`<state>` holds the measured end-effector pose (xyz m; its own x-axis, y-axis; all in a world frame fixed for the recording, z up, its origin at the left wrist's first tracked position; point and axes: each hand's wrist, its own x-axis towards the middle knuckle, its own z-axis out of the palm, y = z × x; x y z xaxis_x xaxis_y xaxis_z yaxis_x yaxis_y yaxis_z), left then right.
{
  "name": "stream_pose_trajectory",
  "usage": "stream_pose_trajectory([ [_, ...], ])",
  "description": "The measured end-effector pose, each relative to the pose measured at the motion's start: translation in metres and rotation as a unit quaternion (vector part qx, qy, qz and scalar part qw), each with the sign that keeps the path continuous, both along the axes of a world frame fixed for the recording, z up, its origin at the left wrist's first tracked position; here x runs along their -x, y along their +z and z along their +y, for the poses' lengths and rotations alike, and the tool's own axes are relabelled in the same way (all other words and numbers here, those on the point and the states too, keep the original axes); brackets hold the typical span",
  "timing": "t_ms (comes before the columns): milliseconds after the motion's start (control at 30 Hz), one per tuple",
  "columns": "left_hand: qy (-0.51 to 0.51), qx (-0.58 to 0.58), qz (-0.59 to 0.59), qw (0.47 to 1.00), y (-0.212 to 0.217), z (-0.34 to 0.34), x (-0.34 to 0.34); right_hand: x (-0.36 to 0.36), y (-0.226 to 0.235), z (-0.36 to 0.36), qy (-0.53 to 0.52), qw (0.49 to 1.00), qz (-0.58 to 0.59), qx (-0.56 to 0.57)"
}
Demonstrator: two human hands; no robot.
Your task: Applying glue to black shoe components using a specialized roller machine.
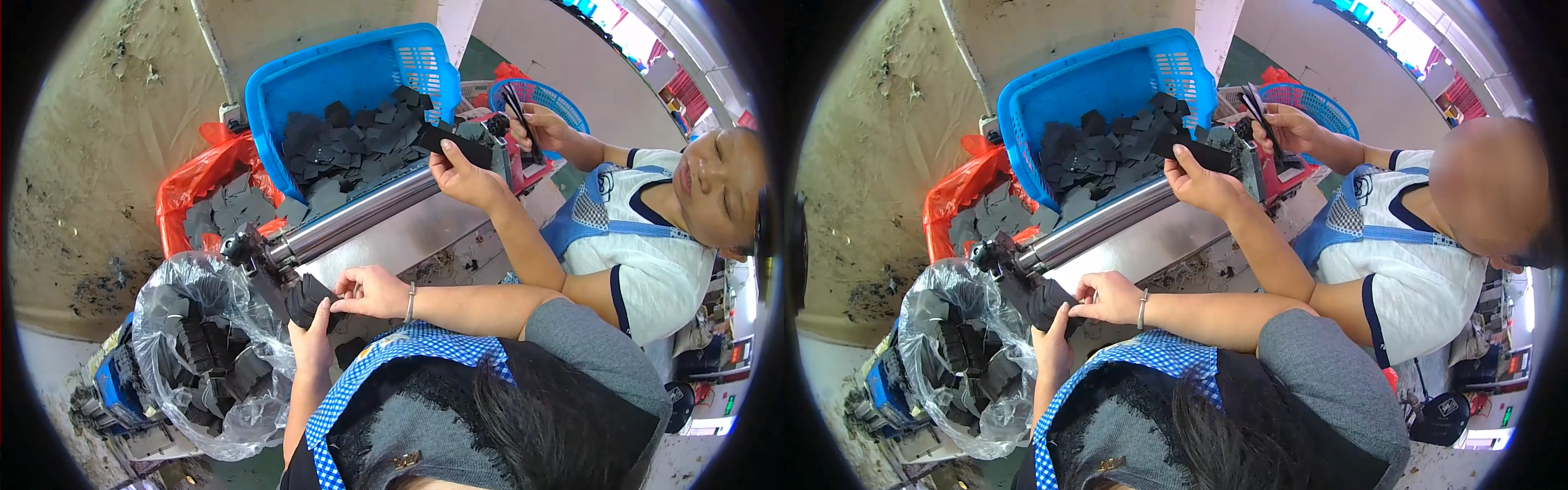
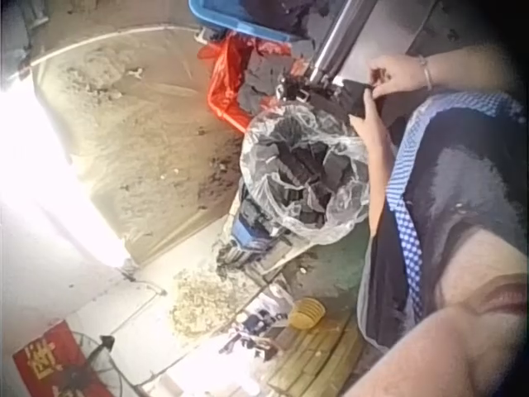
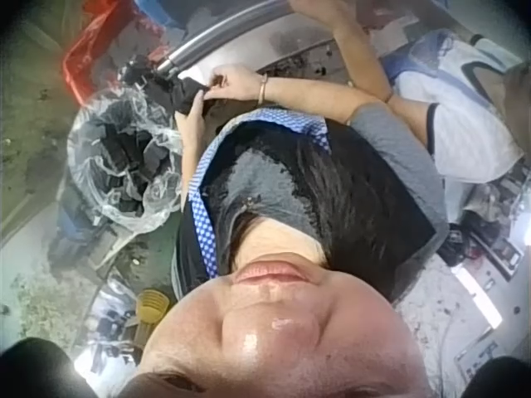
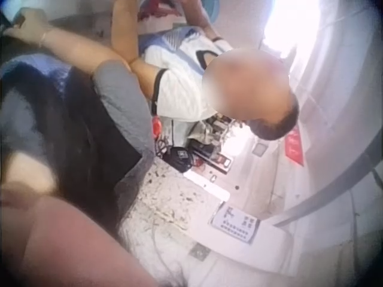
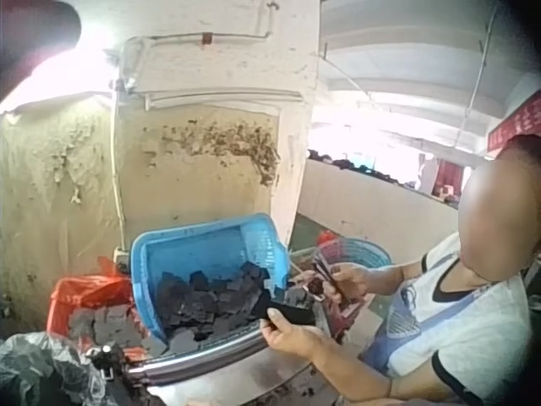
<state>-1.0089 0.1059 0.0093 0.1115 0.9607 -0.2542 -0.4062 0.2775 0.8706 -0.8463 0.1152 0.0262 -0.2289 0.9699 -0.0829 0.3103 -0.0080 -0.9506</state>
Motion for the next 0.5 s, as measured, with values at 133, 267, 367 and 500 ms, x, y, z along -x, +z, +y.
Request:
stream_pose_trajectory([
  [133, 0.015, -0.001, -0.013, 1.000, 0.0030, -0.0010, 0.0001, -0.0054, 0.0060, 0.0035, 0.023, 0.999, -0.006, -0.028],
  [267, 0.014, -0.001, -0.012, 1.000, 0.0064, -0.0021, -0.0018, -0.0040, 0.0073, 0.0003, 0.000, 0.999, -0.025, -0.047],
  [367, 0.016, -0.031, 0.004, 0.999, 0.0074, -0.0017, -0.0015, -0.0014, 0.0082, -0.0030, -0.006, 0.997, -0.018, -0.075],
  [500, 0.048, -0.070, 0.059, 0.995, 0.0043, -0.0008, -0.0017, -0.0016, 0.0108, -0.0011, -0.014, 0.999, -0.024, -0.042],
])
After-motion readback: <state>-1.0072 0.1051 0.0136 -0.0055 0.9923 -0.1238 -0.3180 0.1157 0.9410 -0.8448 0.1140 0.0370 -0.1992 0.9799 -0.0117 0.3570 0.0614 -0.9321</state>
